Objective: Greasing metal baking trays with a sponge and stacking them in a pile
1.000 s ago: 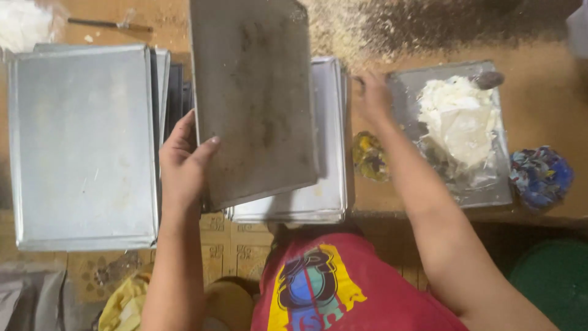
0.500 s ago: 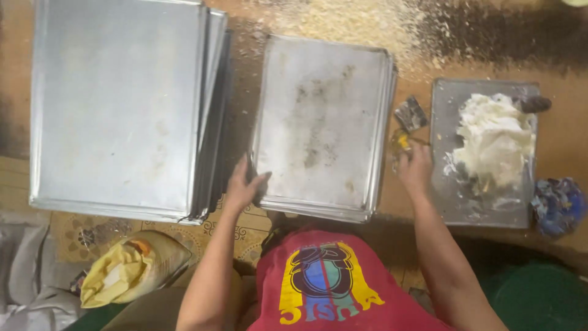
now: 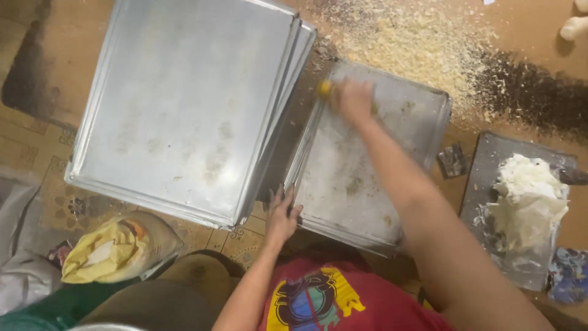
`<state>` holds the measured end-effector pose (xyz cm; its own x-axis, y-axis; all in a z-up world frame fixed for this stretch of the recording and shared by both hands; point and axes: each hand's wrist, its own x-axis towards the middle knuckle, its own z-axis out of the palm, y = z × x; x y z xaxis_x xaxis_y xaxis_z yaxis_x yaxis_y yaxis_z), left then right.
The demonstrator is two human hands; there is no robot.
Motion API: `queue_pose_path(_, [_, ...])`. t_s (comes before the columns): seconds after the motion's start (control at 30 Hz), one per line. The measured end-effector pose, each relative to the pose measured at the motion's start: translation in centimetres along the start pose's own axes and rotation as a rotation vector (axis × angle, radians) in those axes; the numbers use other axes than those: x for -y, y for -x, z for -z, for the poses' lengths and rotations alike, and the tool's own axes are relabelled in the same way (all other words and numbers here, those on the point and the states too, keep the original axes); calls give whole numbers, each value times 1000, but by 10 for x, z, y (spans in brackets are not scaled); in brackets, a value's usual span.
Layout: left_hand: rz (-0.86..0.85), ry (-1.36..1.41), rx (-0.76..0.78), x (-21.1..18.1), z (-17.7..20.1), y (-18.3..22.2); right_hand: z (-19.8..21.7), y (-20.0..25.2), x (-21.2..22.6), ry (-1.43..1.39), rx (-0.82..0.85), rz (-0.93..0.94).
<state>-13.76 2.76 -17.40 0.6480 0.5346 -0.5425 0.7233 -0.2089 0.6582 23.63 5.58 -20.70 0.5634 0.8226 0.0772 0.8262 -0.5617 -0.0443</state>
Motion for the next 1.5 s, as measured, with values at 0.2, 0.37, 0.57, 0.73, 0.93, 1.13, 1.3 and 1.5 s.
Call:
queue_pose_path(0.2, [-167,-19,-141,45,-34,-32,38,-59,-3,-109,246,-213])
queue_pose_path(0.37, [-14,-29,20,23,-13,-25,36,122,76,-309,332,161])
queue_pose_path(0.57, [-66,-139,11,-31,35,-4,41,232,79,-382,352,330])
queue_pose_path(0.73, [-178,11,-156,-116,16,-34,63,264,73,-350,242,120])
queue_pose_path(0.93, [-57,-414,-180,-135,-28,-28,88,360,12,-226,263,-38])
queue_pose_path(1.13, [-133,-544,-221,-119,-38,-43,74,348,-87,-43,212,-167])
queue_pose_path(1.3, [-172,-552,-244,-108,-41,-46,91,160,-157,194,-19,-271])
queue_pose_path(1.5, [-378,-607,-526,-81,-58,-62,30,70,-214,-84,104,-578])
